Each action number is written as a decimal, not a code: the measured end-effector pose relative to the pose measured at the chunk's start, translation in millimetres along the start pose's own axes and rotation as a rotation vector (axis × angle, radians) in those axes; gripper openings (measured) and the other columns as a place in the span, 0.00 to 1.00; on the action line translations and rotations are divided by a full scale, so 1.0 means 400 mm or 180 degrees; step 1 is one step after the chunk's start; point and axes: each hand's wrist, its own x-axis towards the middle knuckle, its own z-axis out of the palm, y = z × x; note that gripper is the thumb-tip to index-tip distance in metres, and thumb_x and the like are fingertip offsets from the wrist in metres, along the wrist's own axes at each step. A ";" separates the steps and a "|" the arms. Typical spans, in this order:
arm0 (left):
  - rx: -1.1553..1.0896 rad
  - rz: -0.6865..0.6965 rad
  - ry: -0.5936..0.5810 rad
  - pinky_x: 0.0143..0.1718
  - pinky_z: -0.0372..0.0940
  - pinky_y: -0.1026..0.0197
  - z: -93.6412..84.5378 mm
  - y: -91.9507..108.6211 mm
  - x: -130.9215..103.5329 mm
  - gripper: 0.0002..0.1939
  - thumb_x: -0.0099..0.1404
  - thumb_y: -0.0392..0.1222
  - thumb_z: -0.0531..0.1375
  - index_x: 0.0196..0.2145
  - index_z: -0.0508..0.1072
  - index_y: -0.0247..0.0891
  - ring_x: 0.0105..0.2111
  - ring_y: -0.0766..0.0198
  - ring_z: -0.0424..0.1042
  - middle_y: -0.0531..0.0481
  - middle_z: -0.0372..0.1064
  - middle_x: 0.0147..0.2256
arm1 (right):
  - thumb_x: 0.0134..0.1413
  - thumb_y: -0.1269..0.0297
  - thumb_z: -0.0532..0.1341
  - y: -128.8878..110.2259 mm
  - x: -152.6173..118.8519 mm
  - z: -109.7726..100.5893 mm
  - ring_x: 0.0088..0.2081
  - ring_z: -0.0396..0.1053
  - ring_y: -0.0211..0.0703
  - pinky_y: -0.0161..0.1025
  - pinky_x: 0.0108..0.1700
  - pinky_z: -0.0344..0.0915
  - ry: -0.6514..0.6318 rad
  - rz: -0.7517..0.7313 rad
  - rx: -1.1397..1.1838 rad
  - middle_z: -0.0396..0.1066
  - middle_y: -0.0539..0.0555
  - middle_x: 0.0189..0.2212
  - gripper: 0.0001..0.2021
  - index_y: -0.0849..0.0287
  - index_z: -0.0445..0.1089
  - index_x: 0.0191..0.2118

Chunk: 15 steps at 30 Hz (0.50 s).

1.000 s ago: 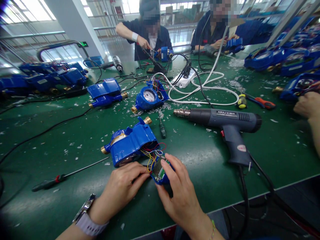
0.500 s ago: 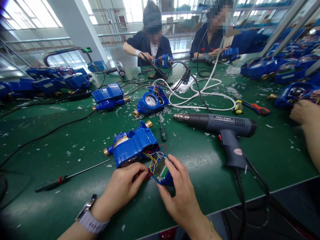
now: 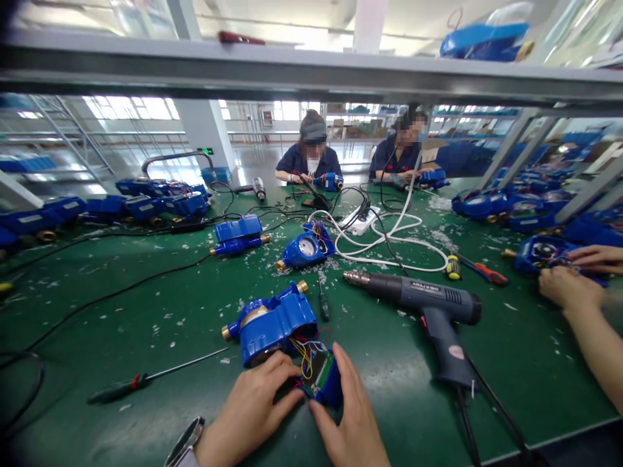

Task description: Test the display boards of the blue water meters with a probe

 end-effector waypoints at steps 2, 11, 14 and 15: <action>0.0048 0.0013 0.0020 0.37 0.69 0.61 0.004 -0.008 0.003 0.07 0.64 0.36 0.60 0.40 0.74 0.44 0.36 0.60 0.75 0.51 0.72 0.38 | 0.59 0.69 0.57 0.012 -0.004 0.005 0.55 0.65 0.54 0.50 0.52 0.69 0.0059 -0.0138 -0.0012 0.62 0.63 0.58 0.32 0.57 0.46 0.67; -0.0349 -0.0135 0.0098 0.34 0.64 0.66 -0.007 -0.010 0.012 0.03 0.58 0.34 0.65 0.29 0.77 0.40 0.33 0.64 0.74 0.53 0.74 0.32 | 0.56 0.69 0.58 0.050 -0.012 0.012 0.53 0.68 0.55 0.51 0.50 0.69 0.0050 -0.0167 0.0320 0.65 0.64 0.56 0.31 0.56 0.50 0.65; -0.0417 -0.0078 0.0101 0.35 0.64 0.65 -0.018 -0.001 0.007 0.02 0.58 0.35 0.64 0.30 0.76 0.40 0.34 0.63 0.74 0.53 0.73 0.33 | 0.55 0.70 0.60 0.054 -0.020 0.013 0.54 0.67 0.54 0.49 0.51 0.69 0.0030 -0.0074 0.0620 0.65 0.63 0.56 0.32 0.55 0.52 0.64; -0.0451 -0.0048 0.0098 0.36 0.65 0.64 -0.022 0.002 0.004 0.03 0.57 0.36 0.65 0.32 0.75 0.39 0.35 0.62 0.74 0.52 0.73 0.35 | 0.55 0.71 0.60 0.053 -0.025 0.014 0.54 0.67 0.54 0.48 0.50 0.69 0.0035 -0.0056 0.0818 0.65 0.63 0.56 0.32 0.54 0.52 0.64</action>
